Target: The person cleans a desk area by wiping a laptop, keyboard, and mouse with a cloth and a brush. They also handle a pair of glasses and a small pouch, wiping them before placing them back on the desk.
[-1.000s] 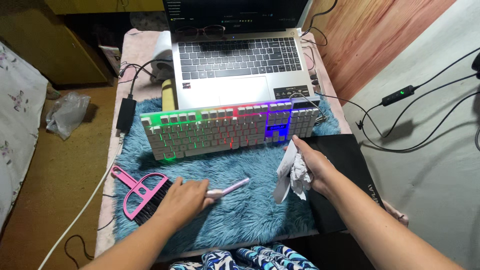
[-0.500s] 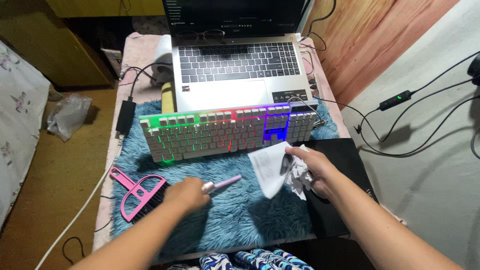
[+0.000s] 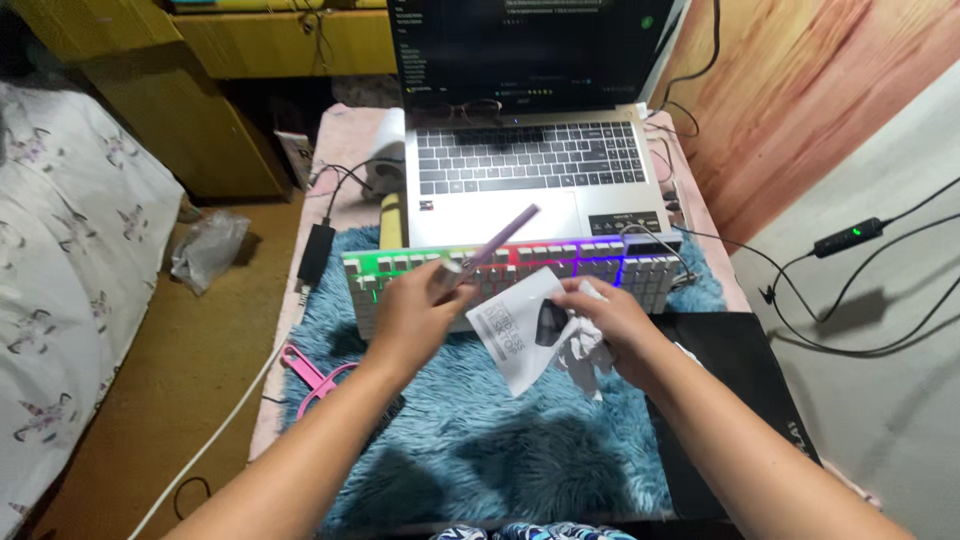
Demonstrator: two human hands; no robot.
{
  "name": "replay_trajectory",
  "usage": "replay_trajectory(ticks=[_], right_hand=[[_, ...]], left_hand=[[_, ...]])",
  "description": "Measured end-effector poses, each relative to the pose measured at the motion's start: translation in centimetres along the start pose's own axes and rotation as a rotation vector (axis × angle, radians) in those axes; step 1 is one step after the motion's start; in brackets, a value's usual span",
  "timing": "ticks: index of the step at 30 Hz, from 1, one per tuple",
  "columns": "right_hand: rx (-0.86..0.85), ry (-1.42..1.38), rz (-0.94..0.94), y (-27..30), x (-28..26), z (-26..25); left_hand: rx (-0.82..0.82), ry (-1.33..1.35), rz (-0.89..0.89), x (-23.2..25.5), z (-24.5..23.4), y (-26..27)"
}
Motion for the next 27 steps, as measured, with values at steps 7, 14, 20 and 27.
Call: replay_trajectory(ticks=[7, 14, 20, 27], right_hand=[[-0.064, -0.052, -0.105, -1.2, -3.4, 1.5], [0.217, -0.153, -0.129, -0.1, -0.9, -4.6], [0.203, -0.36, 0.015, 0.0, 0.2, -4.1], [-0.186, -0.146, 0.033, 1.6, -4.6, 4.0]], left_hand=[[-0.533, 0.148, -0.244, 0.7, 6.5, -1.2], [-0.401, 0.303, -0.515, -2.6, 4.5, 0.3], [-0.342, 0.338, -0.527, -2.8, 2.9, 0.3], [-0.269, 0.126, -0.39, -1.2, 4.0, -1.5]])
Point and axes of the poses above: each hand's wrist, its own y-axis away from the middle knuckle, its own z-axis out of the palm, x = y × z, the point moved 10 cm from there along -y, towards the middle knuckle, and after that the axes turned 9 degrees about -z, right-handed, at the moved point
